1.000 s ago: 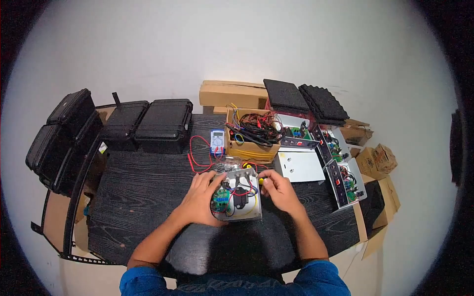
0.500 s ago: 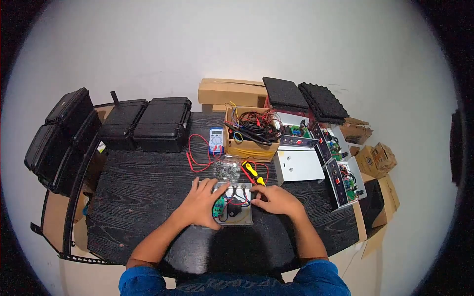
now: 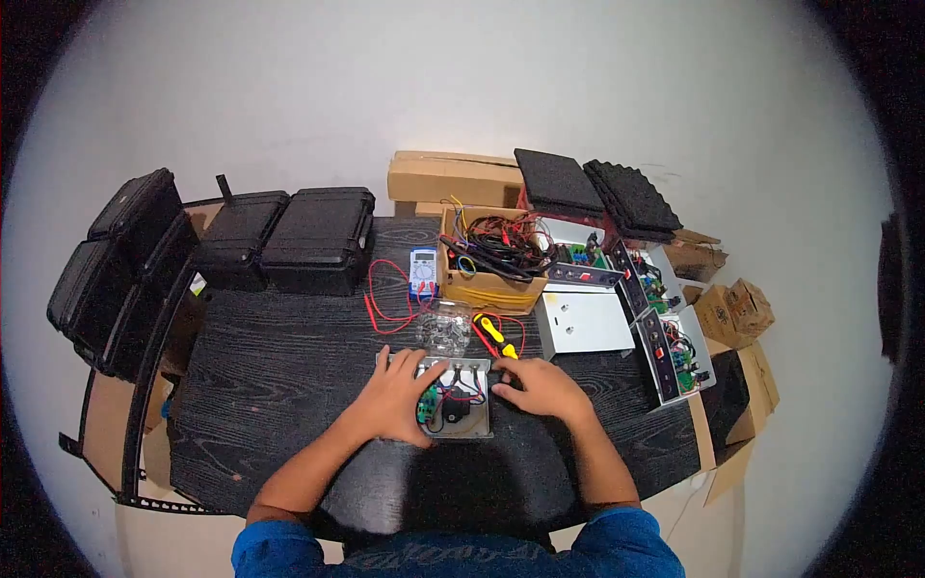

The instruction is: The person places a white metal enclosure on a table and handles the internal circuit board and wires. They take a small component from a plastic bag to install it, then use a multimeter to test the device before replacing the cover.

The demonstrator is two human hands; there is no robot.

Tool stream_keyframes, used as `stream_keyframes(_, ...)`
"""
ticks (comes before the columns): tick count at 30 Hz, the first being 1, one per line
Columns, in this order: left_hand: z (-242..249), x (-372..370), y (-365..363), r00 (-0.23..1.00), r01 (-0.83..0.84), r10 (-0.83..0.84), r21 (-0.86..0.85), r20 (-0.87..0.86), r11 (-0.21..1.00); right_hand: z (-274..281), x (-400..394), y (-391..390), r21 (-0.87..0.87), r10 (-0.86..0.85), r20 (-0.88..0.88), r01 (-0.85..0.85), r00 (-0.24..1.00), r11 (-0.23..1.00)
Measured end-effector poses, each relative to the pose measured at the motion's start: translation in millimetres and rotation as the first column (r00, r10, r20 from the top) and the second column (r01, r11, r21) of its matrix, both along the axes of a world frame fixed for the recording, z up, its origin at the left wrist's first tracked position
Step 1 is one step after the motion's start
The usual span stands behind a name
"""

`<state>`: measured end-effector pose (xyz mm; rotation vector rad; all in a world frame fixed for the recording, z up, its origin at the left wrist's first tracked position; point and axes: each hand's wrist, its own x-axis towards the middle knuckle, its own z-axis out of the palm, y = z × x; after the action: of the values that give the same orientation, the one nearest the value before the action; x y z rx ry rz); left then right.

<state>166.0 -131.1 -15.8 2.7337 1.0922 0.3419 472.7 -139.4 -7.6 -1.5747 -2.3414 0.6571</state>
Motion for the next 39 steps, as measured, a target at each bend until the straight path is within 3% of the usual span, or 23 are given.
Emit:
stream_keyframes(8,-5.2,0.3,-1.7,1.0,-0.015,0.015,0.013,0.014,1.0,21.0,-47.8,28.2,0.092,-0.176,0.014,0.174,0.984,0.98)
stream_keyframes(11,-5.0,0.5,-1.9,1.0,-0.017,0.017,0.012,0.0,1.0,2.5,-61.3,64.5,0.321,-0.156,-0.026,0.155,0.987,0.934)
stream_keyframes(14,-8.2,0.4,-1.1,1.0,-0.022,0.022,0.019,-0.016,1.0,-28.7,-70.6,97.5,0.392,-0.242,0.102,0.184,0.965,0.901)
stream_keyframes(17,-10.7,-0.1,-1.2,1.0,-0.025,0.025,0.01,-0.003,1.0,-31.1,-84.9,109.8,0.27,-0.332,0.171,0.28,0.927,0.921)
stream_keyframes(20,-9.8,-0.4,-1.0,1.0,-0.027,0.026,-0.011,-0.009,1.0,-51.8,-88.8,125.0,0.278,-0.392,0.237,0.325,0.889,0.904)
stream_keyframes(23,-10.5,-0.1,-0.1,1.0,-0.021,0.021,-0.023,-0.012,1.0,-58.8,-87.9,121.9,0.411,-0.377,0.155,0.287,0.913,0.865)
stream_keyframes(29,-17.0,-0.2,0.0,0.999,-0.022,0.022,0.001,-0.024,1.0,-66.5,-89.7,131.4,0.258,-0.355,0.227,0.296,0.907,0.92)
stream_keyframes(39,-14.4,0.6,-2.0,0.999,-0.019,0.018,-0.018,-0.039,1.0,-71.1,-88.1,132.3,0.291,-0.353,0.211,0.286,0.912,0.913)
